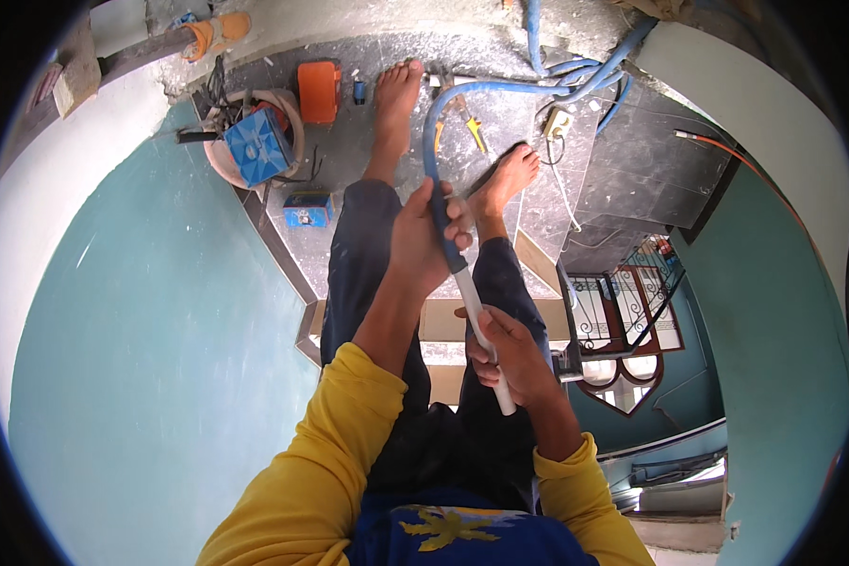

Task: The person heats the end of a blue pipe with a burning piece of paper, then uses pliers to cut the pipe. They insert a white pipe connector into the blue pipe and use a marker to mark the connector. The person then uses a lighter to heat the connector and secures it onto the blue pipe.

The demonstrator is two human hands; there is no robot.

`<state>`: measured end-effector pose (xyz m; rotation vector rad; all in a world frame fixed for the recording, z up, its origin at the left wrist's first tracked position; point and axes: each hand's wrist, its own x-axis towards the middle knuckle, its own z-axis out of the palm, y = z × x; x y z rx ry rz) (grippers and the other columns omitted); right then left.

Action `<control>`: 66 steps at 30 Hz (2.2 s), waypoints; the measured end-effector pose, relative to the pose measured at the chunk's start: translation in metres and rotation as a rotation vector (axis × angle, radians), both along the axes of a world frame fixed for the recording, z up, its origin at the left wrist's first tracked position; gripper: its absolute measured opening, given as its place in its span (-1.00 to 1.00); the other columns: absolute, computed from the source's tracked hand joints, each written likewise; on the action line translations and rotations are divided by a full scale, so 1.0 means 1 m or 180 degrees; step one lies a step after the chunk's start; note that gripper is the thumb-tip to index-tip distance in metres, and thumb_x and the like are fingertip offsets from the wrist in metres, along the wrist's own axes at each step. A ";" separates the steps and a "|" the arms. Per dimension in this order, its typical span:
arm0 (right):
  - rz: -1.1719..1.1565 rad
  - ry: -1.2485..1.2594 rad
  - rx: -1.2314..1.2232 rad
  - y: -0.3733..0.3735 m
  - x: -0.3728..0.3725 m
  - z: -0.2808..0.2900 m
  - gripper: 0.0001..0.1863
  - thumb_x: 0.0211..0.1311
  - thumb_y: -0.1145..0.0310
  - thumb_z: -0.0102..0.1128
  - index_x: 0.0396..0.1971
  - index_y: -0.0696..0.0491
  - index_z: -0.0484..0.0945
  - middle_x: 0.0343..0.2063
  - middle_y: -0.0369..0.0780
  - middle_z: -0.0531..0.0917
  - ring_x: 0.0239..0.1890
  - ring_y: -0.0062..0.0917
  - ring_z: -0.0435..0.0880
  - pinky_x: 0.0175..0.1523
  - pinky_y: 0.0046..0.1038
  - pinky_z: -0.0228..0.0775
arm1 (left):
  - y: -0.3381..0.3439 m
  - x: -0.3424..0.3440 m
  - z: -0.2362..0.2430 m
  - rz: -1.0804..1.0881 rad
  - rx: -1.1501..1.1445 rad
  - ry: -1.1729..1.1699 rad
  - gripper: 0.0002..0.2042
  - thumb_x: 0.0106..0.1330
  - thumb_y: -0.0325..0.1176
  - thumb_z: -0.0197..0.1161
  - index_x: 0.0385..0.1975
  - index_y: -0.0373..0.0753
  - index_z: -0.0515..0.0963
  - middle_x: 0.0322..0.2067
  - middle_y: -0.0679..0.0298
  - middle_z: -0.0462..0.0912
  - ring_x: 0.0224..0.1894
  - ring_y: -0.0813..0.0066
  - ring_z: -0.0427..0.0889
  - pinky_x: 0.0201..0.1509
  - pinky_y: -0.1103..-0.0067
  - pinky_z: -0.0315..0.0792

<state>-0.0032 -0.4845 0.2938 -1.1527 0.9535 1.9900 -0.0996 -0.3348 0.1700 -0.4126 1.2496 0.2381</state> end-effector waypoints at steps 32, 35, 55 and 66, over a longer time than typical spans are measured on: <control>0.0191 0.0162 -0.0062 -0.002 0.012 -0.026 -0.57 0.69 -0.02 -0.04 0.19 0.01 0.52 -0.56 -0.43 0.36 -0.68 -0.78 0.25 -0.57 -0.65 0.11 | -0.036 -0.019 0.002 -0.0566 0.0077 -0.0147 -0.55 0.71 0.10 -0.11 0.04 -0.21 0.48 -0.45 0.44 0.45 -0.47 0.65 0.40 -0.31 0.63 0.38; -0.0234 0.0121 -0.0107 -0.004 0.017 -0.021 -0.61 0.69 0.04 -0.02 0.12 0.05 0.51 -0.51 -0.39 0.42 -0.60 -0.74 0.37 -0.48 -0.62 0.25 | -0.040 -0.021 0.034 -0.0977 0.0187 -0.0227 -0.51 0.72 0.02 -0.12 0.31 -0.28 0.41 0.02 0.21 0.71 -0.04 0.46 0.74 0.01 0.52 0.64; -0.1395 0.0739 0.0477 0.076 -0.023 -0.118 -0.71 0.62 0.08 0.13 -0.03 0.02 0.50 -0.40 -0.29 0.60 -0.34 -0.51 0.63 -0.13 -0.40 0.49 | -0.016 -0.042 0.170 -0.1705 -0.0726 0.0268 -0.57 0.70 0.13 -0.14 -0.03 -0.15 0.43 -0.47 0.48 0.27 -0.49 0.69 0.26 -0.50 0.66 0.19; -0.3536 0.2222 0.1290 0.089 -0.035 -0.110 -0.63 0.71 -0.04 -0.11 0.01 -0.05 0.49 -0.67 -0.46 0.23 -0.75 -0.74 0.18 -0.58 -0.59 0.16 | -0.037 -0.063 0.167 0.0093 -0.1211 -0.1089 -0.46 0.65 0.30 -0.21 -0.39 -0.04 0.30 -0.61 0.55 0.06 -0.70 0.77 0.00 -0.69 0.70 0.00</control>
